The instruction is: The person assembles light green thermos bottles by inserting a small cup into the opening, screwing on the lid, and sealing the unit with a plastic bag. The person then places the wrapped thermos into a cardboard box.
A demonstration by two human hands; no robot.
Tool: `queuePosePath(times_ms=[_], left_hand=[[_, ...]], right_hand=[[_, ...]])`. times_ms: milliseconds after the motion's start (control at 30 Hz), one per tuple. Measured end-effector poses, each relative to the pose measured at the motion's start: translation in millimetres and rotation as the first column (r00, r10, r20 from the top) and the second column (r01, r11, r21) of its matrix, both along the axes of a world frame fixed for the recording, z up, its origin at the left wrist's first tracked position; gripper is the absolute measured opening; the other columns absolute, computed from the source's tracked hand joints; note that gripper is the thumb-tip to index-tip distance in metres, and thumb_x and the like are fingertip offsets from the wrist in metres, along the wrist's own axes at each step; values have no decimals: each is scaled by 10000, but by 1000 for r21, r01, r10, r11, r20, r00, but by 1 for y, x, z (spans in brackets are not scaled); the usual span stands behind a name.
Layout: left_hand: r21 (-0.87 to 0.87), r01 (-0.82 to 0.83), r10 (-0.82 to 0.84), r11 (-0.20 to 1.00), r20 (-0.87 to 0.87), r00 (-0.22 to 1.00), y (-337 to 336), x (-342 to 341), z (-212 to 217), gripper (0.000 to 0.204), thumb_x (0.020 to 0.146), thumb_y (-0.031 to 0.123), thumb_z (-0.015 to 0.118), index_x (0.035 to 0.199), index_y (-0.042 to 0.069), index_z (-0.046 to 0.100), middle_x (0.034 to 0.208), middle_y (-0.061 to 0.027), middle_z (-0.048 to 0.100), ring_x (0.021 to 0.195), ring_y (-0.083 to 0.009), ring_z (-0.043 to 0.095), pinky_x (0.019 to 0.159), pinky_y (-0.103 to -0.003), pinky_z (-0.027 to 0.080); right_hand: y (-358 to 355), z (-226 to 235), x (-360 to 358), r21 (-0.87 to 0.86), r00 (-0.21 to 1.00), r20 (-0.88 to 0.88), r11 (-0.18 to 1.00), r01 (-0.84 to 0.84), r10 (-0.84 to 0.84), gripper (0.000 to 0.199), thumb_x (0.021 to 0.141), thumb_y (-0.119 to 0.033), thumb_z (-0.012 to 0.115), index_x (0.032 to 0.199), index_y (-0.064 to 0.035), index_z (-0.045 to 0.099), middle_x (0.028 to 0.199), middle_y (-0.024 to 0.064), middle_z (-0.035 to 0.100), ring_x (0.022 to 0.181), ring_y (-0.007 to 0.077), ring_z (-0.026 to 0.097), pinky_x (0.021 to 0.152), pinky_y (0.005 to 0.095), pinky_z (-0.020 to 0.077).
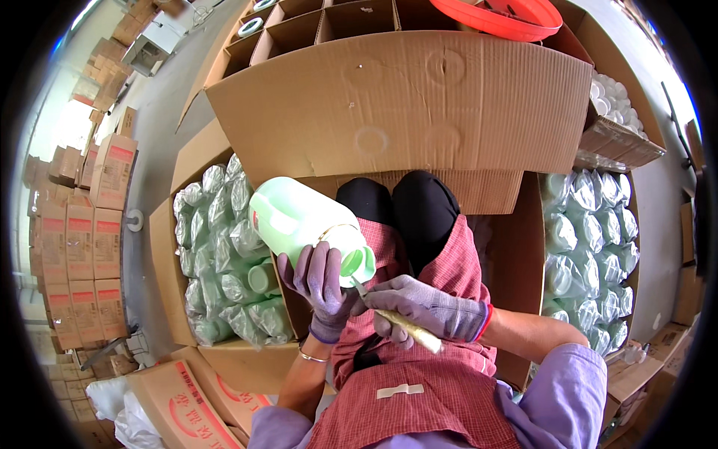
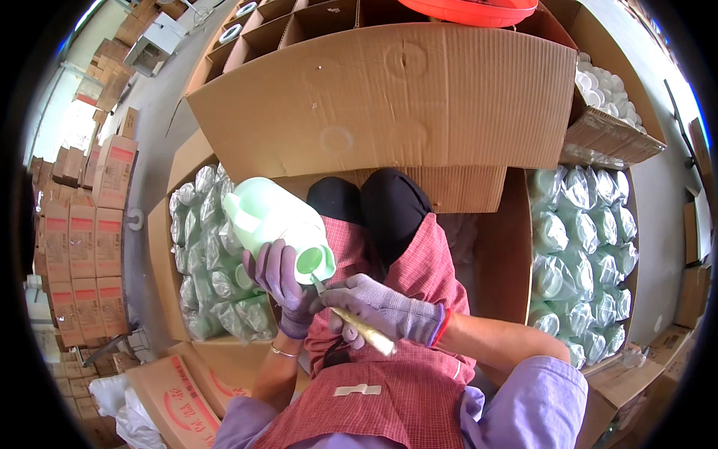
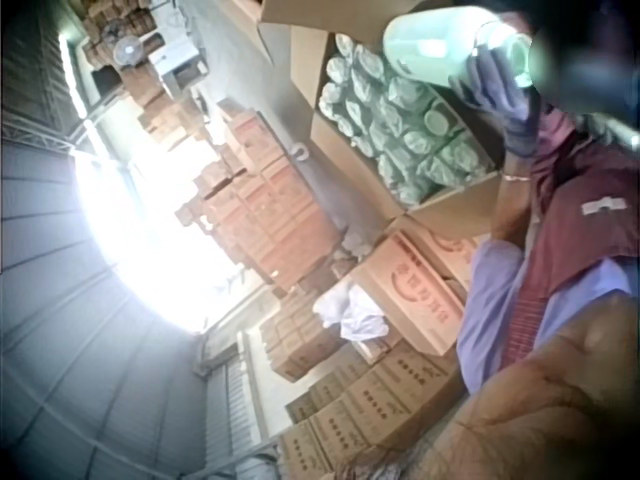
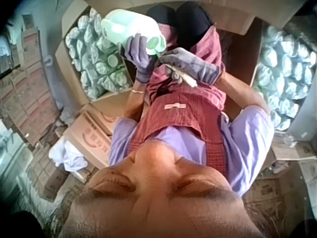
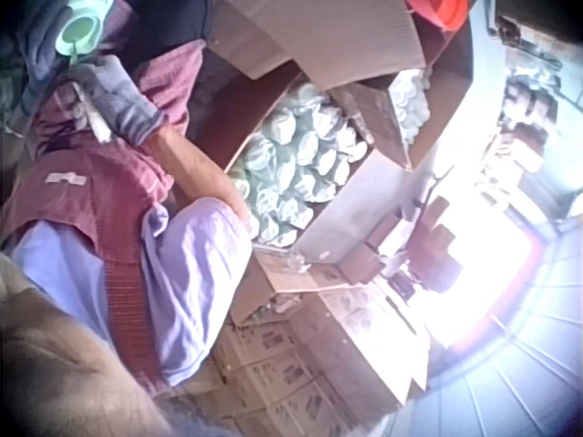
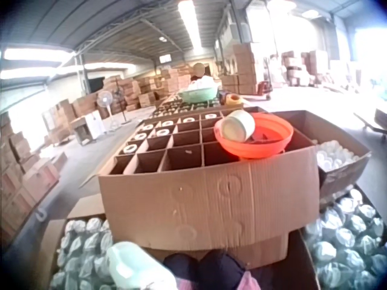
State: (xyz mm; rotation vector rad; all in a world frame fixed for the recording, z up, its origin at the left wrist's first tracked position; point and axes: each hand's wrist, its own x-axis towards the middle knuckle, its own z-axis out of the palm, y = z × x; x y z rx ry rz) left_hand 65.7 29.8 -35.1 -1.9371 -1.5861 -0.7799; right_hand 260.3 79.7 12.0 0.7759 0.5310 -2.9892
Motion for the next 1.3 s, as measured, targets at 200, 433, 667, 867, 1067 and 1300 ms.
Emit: queuePosePath(times_ms=[200, 433, 667, 867, 1067, 1300], left_hand=[[107, -95, 83, 990, 115, 990, 3, 3, -8, 513, 950, 510, 520, 1189, 59, 579, 1252, -116, 562, 1154, -317, 530, 1093, -603, 341], [115, -189, 170, 975, 162, 972, -1, 6, -15, 517, 903, 430, 625, 1242, 50, 535, 1253, -134, 560, 1154, -326, 536, 1076, -610, 360], [20, -219, 176, 975, 523, 834, 4, -5, -2, 770, 745, 345, 822, 1332, -9, 472, 1296, -180, 517, 1212, -375, 496, 1095, -544, 359], [31, -166, 42, 986, 908, 417, -3, -33, 68, 635, 802, 79, 718, 1386, 2, 481, 1336, -126, 541, 1242, -247, 507, 1013, -381, 462], [728, 38, -669, 684, 648, -365, -14, -100, 59, 562, 932, 145, 631, 1441, 31, 423, 1430, -195, 462, 1296, -330, 486, 1070, -489, 435], [29, -70, 31, 997, 692, 721, 1, -13, 38, 512, 883, 105, 645, 1336, -59, 471, 1295, -210, 550, 1156, -282, 571, 1031, -379, 438]], right_hand=[[-35, -11, -24, -294, 951, -229, 946, 134, -206, 307, 1056, -300, 456, 1218, -61, 560, 754, -11, 510, 526, 57, 443, 456, 204, 381], [-64, -15, -71, -781, 574, -504, 624, 16, -645, 307, 1075, -312, 398, 1227, -73, 514, 740, -23, 531, 460, 8, 422, 387, 166, 337], [-36, 7, -52, -133, 929, -202, 949, 287, -309, 317, 1060, -304, 429, 1133, -23, 555, 683, 6, 558, 471, 99, 520, 439, 232, 431], [62, 57, 38, 983, 884, -63, -184, -27, -463, 269, 939, -113, 572, 1192, -25, 595, 799, 84, 636, 677, 166, 617, 595, 312, 511], [267, 148, 104, 226, 504, -231, -550, -804, -832, 376, 939, -287, 583, 1295, -172, 543, 866, 150, 639, 729, 341, 660, 629, 457, 539], [184, 134, 58, 545, 777, -283, -761, -352, -562, 528, 885, -310, 701, 1304, -25, 553, 1340, 196, 528, 1259, 404, 485, 1049, 487, 404]])
